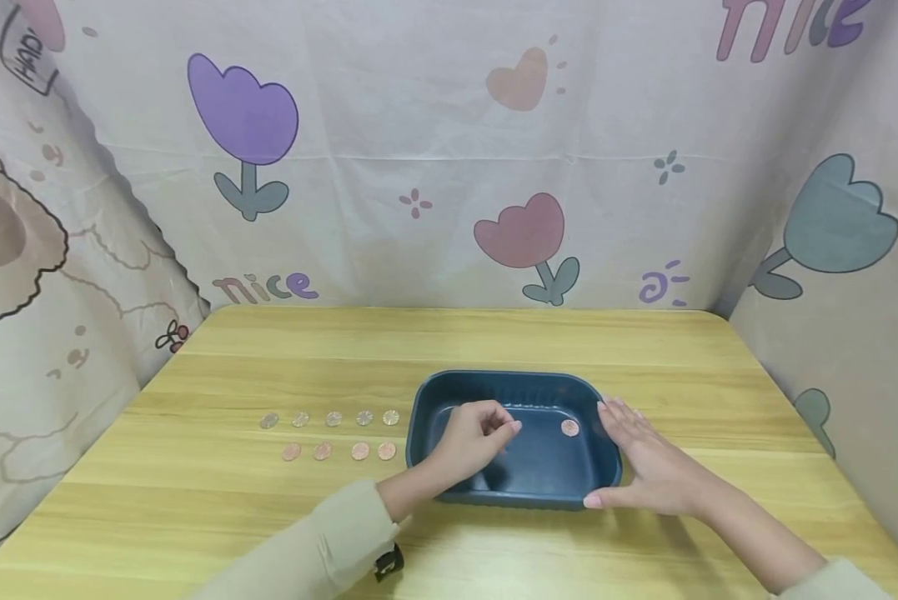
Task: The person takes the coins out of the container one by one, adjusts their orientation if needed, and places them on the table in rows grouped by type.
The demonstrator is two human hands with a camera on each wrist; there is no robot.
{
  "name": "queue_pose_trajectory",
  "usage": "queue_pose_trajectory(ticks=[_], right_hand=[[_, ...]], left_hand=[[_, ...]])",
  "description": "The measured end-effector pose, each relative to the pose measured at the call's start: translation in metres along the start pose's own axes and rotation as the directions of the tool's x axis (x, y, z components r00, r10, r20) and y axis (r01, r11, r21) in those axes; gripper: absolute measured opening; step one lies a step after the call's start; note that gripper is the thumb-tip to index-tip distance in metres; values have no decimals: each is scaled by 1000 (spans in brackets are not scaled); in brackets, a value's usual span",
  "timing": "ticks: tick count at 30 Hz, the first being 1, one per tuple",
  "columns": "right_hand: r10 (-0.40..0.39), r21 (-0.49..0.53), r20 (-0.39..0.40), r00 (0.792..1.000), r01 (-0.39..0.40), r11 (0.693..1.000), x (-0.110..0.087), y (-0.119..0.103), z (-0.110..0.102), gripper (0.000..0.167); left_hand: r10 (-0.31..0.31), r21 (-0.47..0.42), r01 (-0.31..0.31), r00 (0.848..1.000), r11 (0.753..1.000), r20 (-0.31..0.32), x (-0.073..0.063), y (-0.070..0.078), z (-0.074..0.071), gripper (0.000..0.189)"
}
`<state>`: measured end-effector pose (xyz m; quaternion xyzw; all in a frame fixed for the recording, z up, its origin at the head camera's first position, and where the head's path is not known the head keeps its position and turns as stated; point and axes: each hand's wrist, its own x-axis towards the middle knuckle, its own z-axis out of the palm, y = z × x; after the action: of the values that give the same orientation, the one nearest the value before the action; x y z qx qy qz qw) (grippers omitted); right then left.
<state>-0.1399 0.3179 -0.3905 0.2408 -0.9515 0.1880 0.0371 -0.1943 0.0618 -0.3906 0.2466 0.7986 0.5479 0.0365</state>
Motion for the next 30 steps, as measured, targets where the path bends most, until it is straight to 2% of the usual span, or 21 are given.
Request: queue_pose_trajectory(ticks=[4,9,15,19,24,27,30], right_hand=[[-14,-6,-16,1000,14,1000,0,0,1,110],[4,8,-5,1000,-4,1000,-2,0,1,110],[16,20,8,1000,-17,1000,-2,1,1,109],[29,32,15,999,-30,999,-3,0,1,109],[30,35,21,999,-31,999,-3,0,0,109],[21,26,14,1000,-22,999,-2,0,-1,109],[7,16,4,1000,-8,1000,-1,0,-2,110]], left_hand=[[-16,11,15,1000,1000,21,7,4,10,13],[-42,62,42,999,997,10,14,7,23,14],[-124,103,125,992,987,-17,26,11,36,15],[-218,115,220,976,969,-30,34,14,43,16],[-324,197,326,945,924,-46,44,20,50,24],[-361,241,362,931,900,-51,50,25,52,27],[-380,287,372,924,883,-28,56,29,55,32]])
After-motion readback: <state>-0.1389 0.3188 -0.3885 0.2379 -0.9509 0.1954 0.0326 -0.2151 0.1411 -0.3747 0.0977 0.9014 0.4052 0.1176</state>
